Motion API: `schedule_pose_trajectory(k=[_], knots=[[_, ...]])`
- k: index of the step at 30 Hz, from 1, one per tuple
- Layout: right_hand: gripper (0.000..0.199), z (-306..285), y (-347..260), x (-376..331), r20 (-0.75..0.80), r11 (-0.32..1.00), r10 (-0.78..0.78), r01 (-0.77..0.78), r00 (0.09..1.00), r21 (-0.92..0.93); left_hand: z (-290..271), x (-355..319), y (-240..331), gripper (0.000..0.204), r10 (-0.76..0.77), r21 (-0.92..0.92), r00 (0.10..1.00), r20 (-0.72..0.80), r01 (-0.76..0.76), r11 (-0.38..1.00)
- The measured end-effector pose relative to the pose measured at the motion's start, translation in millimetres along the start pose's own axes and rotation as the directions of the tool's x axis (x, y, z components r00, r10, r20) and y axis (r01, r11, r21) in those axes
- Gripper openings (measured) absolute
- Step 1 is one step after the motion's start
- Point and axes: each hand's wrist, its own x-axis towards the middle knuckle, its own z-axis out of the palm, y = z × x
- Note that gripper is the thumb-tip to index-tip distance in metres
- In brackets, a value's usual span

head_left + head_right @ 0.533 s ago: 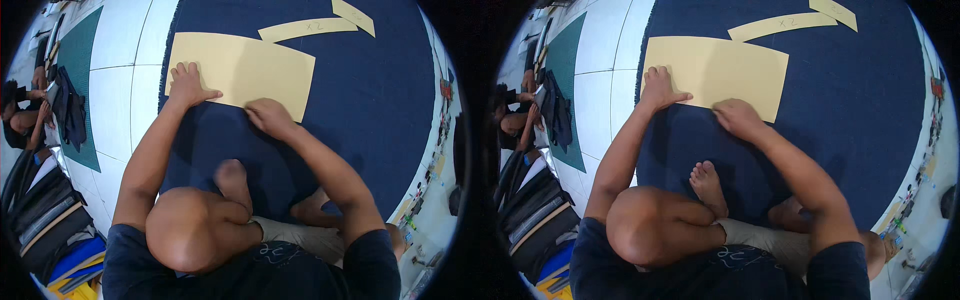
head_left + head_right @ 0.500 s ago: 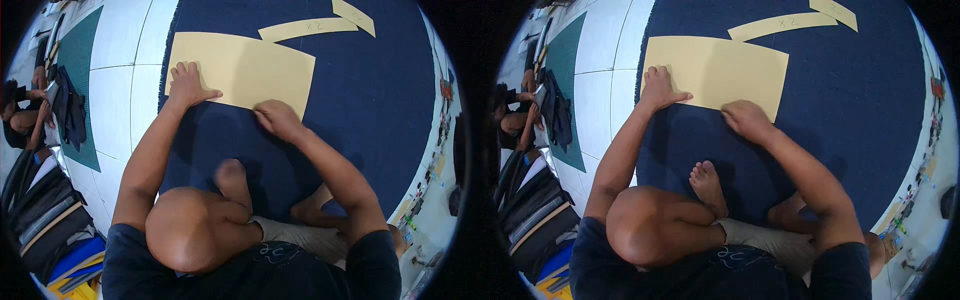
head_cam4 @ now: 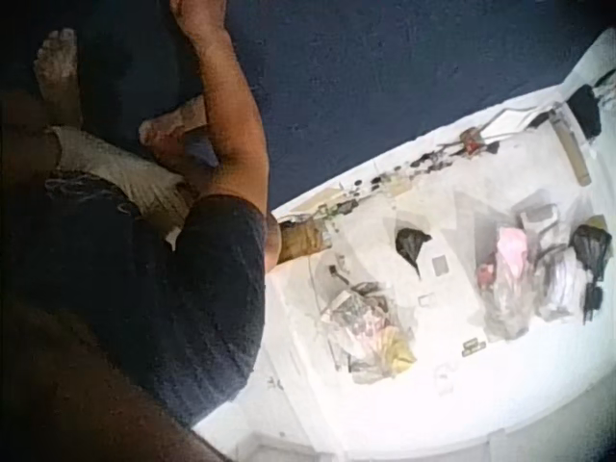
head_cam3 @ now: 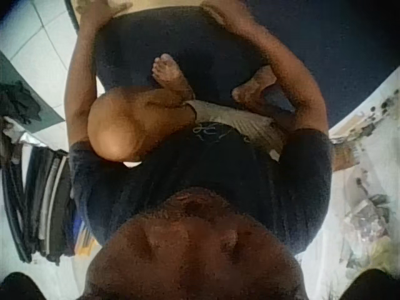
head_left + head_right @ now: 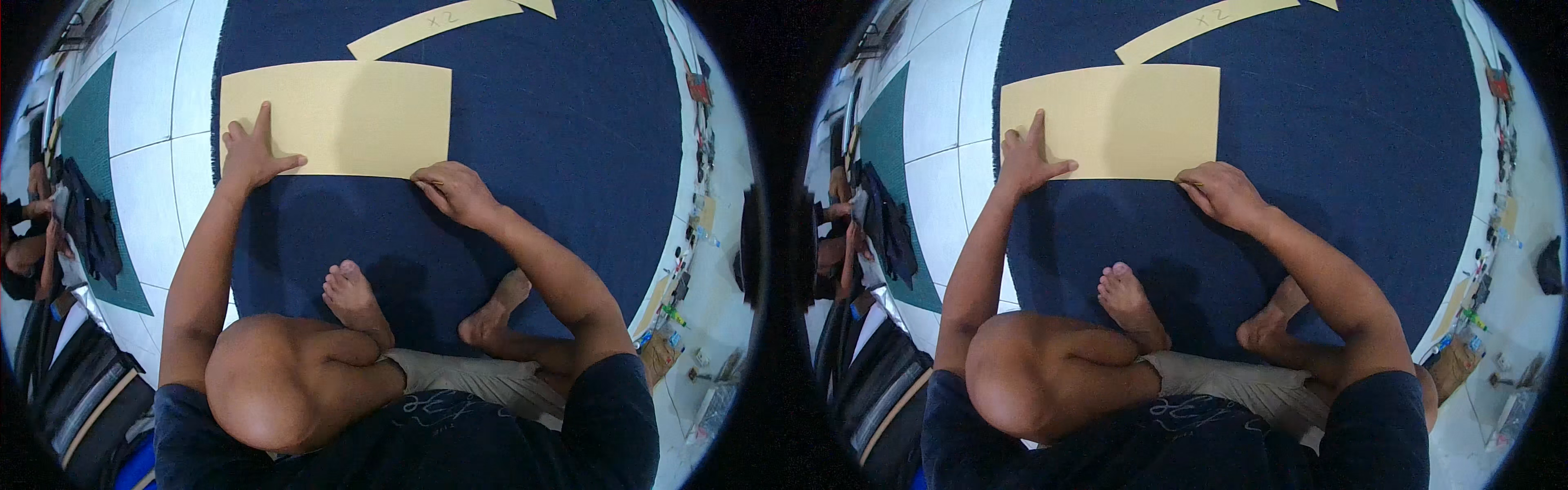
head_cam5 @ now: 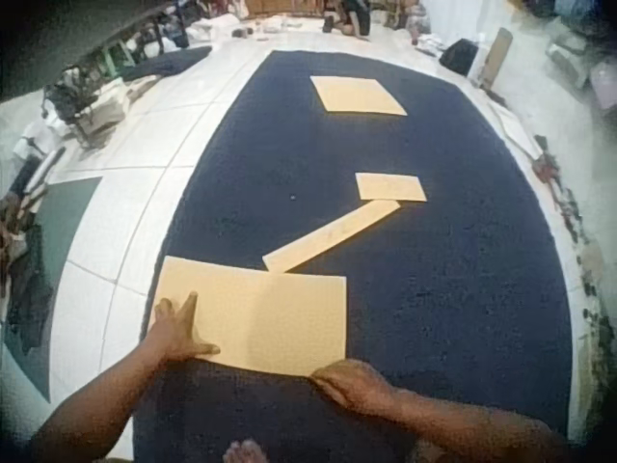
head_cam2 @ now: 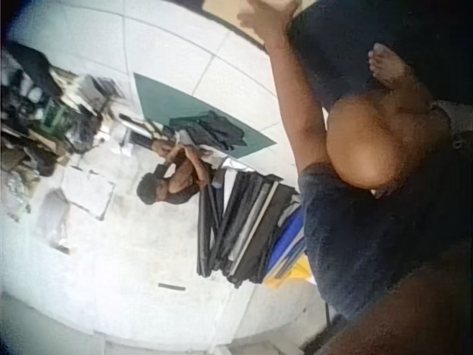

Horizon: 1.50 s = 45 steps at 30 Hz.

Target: Placing paper garment patterns on a large piece of blue fabric and tracing their outlines with a pencil.

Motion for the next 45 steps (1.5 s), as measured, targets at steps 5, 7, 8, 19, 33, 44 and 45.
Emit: schedule_pose_trajectory(k=[5, 7, 8, 19, 33, 44, 45], knots=[[0.022, -30, 16, -36, 0.019, 0.987, 0.151, -0.15, 0.988, -0.06, -10, 0, 6, 0.133, -0.003, 0.003, 0.998, 0.058, 0.003, 1.0], [0.023, -34, 18, -40, 0.059, 0.977, 0.208, -0.205, 0.976, -0.056, -8, -2, 5, 0.133, 0.025, 0.003, 0.999, 0.027, -0.025, 1.0], [0.023, -31, 19, -39, 0.049, 0.98, 0.196, -0.194, 0.979, -0.042, -6, -3, 5, 0.133, 0.028, 0.018, 1.0, 0.008, -0.028, 0.999], [0.019, -32, 19, -35, -0.026, 0.984, 0.175, -0.175, 0.984, -0.02, -11, -1, 9, 0.133, 0.001, 0.033, 0.999, 0.043, -0.002, 0.999], [0.018, -46, 38, 25, -0.076, 0.971, 0.153, -0.165, 0.985, -0.173, -8, -5, 2, 0.133, 0.035, 0.011, 0.999, 0.018, -0.036, 0.999], [0.018, -77, 83, 102, -0.388, 0.949, 0.125, -0.224, 0.913, -0.221, -16, -4, 12, 0.134, 0.004, 0.012, 0.999, 0.052, -0.004, 1.0], [0.018, -75, 83, 101, -0.402, 0.952, 0.121, -0.221, 0.908, -0.213, -16, -4, 11, 0.134, 0.011, 0.004, 0.998, 0.054, -0.012, 1.0]])
